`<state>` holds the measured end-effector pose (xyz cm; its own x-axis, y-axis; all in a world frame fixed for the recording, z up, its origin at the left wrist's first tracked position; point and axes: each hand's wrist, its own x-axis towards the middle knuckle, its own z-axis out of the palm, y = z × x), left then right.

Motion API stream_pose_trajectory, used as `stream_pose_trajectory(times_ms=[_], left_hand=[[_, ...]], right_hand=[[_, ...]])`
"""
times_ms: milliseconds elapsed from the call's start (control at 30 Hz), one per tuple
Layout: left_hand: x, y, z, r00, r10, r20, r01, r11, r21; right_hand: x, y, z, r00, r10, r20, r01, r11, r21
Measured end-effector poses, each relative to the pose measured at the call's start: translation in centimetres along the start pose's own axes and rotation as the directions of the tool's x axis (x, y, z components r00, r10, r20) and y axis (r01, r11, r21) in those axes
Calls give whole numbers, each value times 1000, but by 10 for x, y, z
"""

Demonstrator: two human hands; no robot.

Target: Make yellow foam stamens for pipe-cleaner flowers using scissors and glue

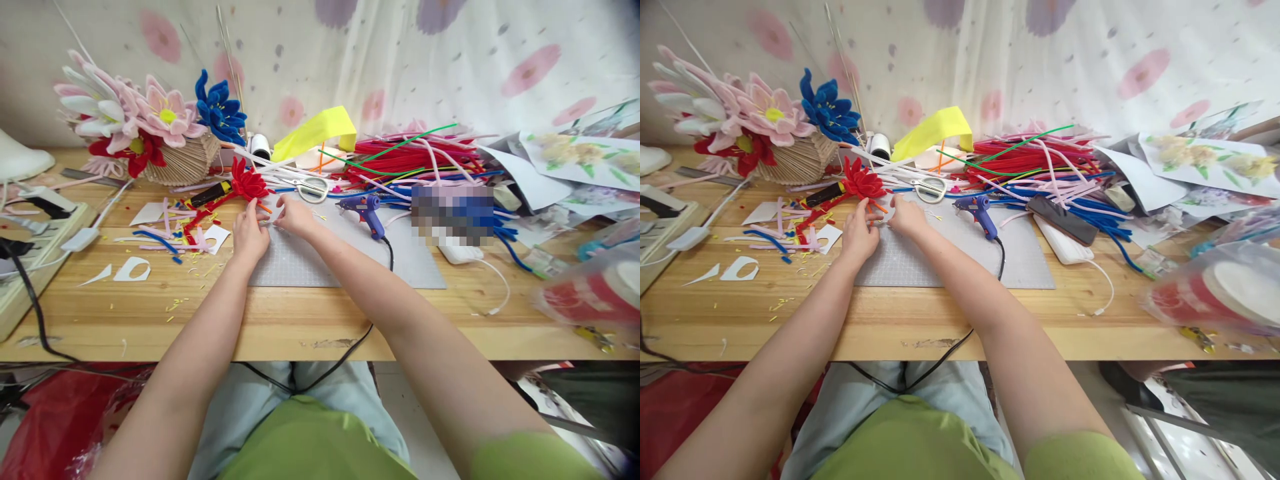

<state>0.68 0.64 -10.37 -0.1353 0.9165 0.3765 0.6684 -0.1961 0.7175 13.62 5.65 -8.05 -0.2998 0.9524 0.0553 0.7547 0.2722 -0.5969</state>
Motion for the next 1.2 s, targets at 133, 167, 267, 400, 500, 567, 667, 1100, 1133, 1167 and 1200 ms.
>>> stream_pose_trajectory(times_ms=[133, 167, 267, 400, 500, 567, 667, 1100, 1133, 1167, 1200], left_hand=[[1, -2, 0, 999, -33, 28, 34, 998, -47], [1, -3, 1, 998, -44, 34, 46, 998, -53], [1, -4, 3, 997, -64, 34, 66, 996, -64], [-1, -1, 3, 998, -60, 33, 61, 997, -47], [-3, 4, 0, 999, -43, 4, 43, 997, -68], [-5, 10, 0, 998, -45, -32, 40, 986, -163], [-8, 21, 8, 988, -145, -48, 108, 887, -449], [-11, 27, 22, 935, -339, 107, 310, 630, -713], [-11, 27, 21, 936, -335, 110, 312, 640, -703], [-10, 27, 20, 936, -333, 112, 313, 649, -693], [-10, 28, 20, 937, -330, 113, 314, 658, -684]], right_hand=[[5, -4, 3, 1000, 5, 5, -5, 997, -72], [5, -4, 3, 1000, 10, 12, -10, 999, -47], [2, -2, 0, 998, 42, 35, -48, 980, 194], [-4, 3, -11, 987, 150, 55, -152, 780, 607], [-8, 8, -20, 986, 151, 66, -146, 623, 768], [-10, 12, -23, 985, 148, 88, -154, 531, 833], [-16, 12, -24, 975, 171, 141, -199, 399, 895], [-37, 4, 0, 975, 216, 45, -102, 257, 961], [-37, 5, -1, 974, 222, 47, -105, 256, 961], [-37, 7, -2, 972, 229, 49, -107, 251, 962], [-37, 9, -3, 971, 233, 51, -109, 243, 964]])
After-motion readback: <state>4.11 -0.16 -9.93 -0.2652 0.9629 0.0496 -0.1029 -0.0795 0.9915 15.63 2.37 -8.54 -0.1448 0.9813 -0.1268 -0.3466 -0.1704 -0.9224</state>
